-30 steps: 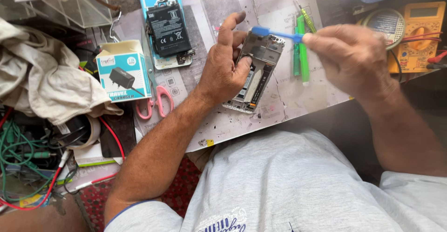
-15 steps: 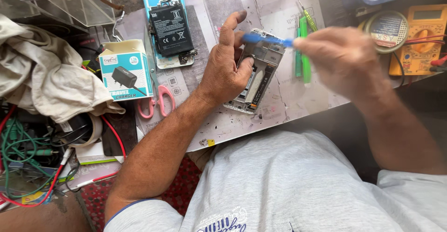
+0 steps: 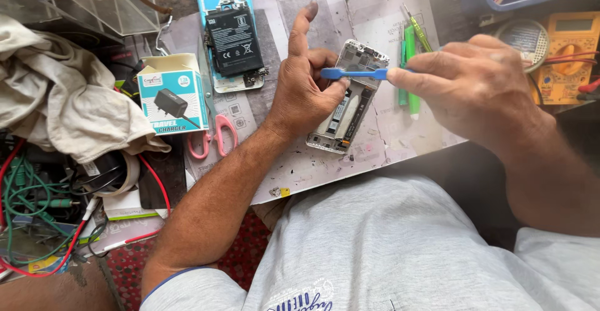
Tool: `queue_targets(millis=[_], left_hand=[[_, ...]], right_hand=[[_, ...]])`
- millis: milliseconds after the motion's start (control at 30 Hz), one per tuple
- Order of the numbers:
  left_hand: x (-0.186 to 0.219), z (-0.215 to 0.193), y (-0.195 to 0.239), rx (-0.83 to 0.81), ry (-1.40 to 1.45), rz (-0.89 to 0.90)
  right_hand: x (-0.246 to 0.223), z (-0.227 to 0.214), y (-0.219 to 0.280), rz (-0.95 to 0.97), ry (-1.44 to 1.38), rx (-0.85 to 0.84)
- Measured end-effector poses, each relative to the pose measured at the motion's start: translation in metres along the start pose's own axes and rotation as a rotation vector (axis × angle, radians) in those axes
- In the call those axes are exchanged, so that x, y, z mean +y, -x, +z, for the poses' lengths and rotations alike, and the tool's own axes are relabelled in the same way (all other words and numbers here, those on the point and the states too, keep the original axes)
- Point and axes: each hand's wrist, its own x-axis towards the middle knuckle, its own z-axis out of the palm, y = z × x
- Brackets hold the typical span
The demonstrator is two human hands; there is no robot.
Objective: The person uses a blue toothbrush to scrub the interior of a disassembled smartphone chassis and then cleans a separate battery. The person holds the phone frame with one hand and brushes various internal surfaces and crevices with the other. The battery is picked up and brushed on both sides before being placed back on the workbench.
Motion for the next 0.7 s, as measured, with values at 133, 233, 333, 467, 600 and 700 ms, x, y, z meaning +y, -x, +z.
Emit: queue_targets(millis=[133, 233, 333, 467, 600, 700], left_hand=[[-0.001, 0.003, 0.003, -0.008, -0.026, -0.027], [0.001, 0.0, 0.001, -0.01, -0.056, -0.024], [-0.001, 0.003, 0.002, -0.016, -0.025, -0.053], [0.001, 0.0, 0.001, -0.018, 0.046, -0.035], [-0.002, 0.002, 0.003, -0.054, -0.005, -0.043], [-0.002, 0.001, 0.002, -0.058, 0.072, -0.059]], right_hand=[[0.0, 0.002, 0.004, 0.005, 0.05, 0.014], [-0.003, 0.0, -0.003, 0.0, 0.024, 0.001], [-0.006, -0.006, -0.003, 0.103, -0.012, 0.021], [-0.002, 0.003, 0.004, 0.056, -0.08, 0.072], [0.011, 0.019, 0.032, 0.107, -0.192, 0.108], [0.01, 0.033, 0.048, 0.107, -0.134, 0.107]])
